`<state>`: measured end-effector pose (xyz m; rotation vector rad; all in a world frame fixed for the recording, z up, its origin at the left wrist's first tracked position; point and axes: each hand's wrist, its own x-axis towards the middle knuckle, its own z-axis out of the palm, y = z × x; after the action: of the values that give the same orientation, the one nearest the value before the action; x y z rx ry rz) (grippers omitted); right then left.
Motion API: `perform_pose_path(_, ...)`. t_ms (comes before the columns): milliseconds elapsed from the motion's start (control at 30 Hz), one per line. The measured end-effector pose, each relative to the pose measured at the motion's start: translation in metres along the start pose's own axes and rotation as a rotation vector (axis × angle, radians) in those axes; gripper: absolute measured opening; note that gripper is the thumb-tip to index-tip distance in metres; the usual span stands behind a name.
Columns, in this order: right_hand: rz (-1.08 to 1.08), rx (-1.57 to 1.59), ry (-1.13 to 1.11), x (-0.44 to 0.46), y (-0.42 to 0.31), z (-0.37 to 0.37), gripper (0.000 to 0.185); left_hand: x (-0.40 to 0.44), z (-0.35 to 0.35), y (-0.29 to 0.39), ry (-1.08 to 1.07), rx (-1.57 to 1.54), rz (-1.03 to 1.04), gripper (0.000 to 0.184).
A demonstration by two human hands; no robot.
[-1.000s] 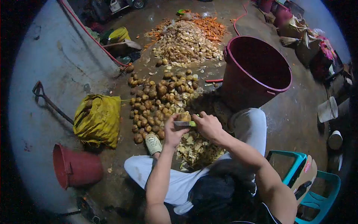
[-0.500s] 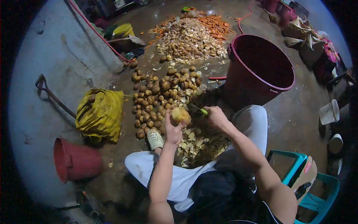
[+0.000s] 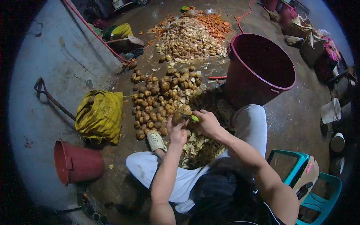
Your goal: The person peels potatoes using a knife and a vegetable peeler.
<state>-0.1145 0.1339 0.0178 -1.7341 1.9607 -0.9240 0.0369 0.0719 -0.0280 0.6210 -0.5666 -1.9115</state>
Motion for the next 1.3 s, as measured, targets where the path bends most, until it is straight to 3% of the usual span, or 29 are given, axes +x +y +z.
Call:
perform_pose_path(133,0.119,-0.042,-0.225,0.007,0.03,0.009,0.028,0.003,-0.015,-0.003,0.107,0.112,-0.001,0.061)
perform_pose_path(200,0.278,0.0,-0.27,0.014,0.046,0.013,0.032,0.005,-0.004,0.009,-0.063,-0.064,0.01,0.063)
perform_pose_path(300,0.183,-0.119,-0.29,0.012,0.043,0.015,0.019,-0.005,0.023,0.037,-0.304,-0.007,-0.016,0.063)
perform_pose_path(400,0.242,-0.049,-0.276,0.006,0.032,0.0,0.023,0.007,0.031,0.042,-0.218,-0.052,0.054,0.057)
perform_pose_path(433,0.249,-0.02,-0.255,0.007,0.025,-0.008,0.025,0.02,0.014,0.039,-0.064,-0.166,-0.112,0.055)
perform_pose_path(533,0.229,-0.029,-0.241,0.011,0.033,-0.005,0.036,0.026,-0.003,0.036,-0.089,-0.296,-0.188,0.051)
perform_pose_path(633,0.091,-0.003,-0.136,0.01,0.028,-0.007,0.04,0.018,0.008,0.037,-0.153,-0.183,-0.093,0.05)
perform_pose_path(700,0.015,-0.001,-0.093,0.004,0.028,-0.005,0.041,0.007,0.024,0.04,-0.18,0.095,0.052,0.051)
perform_pose_path(767,-0.085,0.004,0.05,0.002,0.025,0.003,0.034,0.005,0.022,0.038,-0.204,0.064,-0.01,0.056)
perform_pose_path(833,-0.06,0.013,0.011,0.0,0.006,-0.005,0.035,0.003,0.017,0.033,-0.121,0.092,-0.011,0.061)
perform_pose_path(1133,-0.066,-0.115,-0.006,-0.002,0.003,-0.004,0.043,0.001,0.026,0.028,-0.228,0.219,0.026,0.059)
perform_pose_path(1233,-0.036,-0.127,0.016,0.001,0.005,-0.003,0.041,0.0,0.022,0.025,-0.238,0.26,0.077,0.058)
perform_pose_path(1300,0.038,0.021,-0.068,0.01,0.017,0.004,0.026,-0.003,0.022,0.024,-0.24,0.266,0.11,0.057)
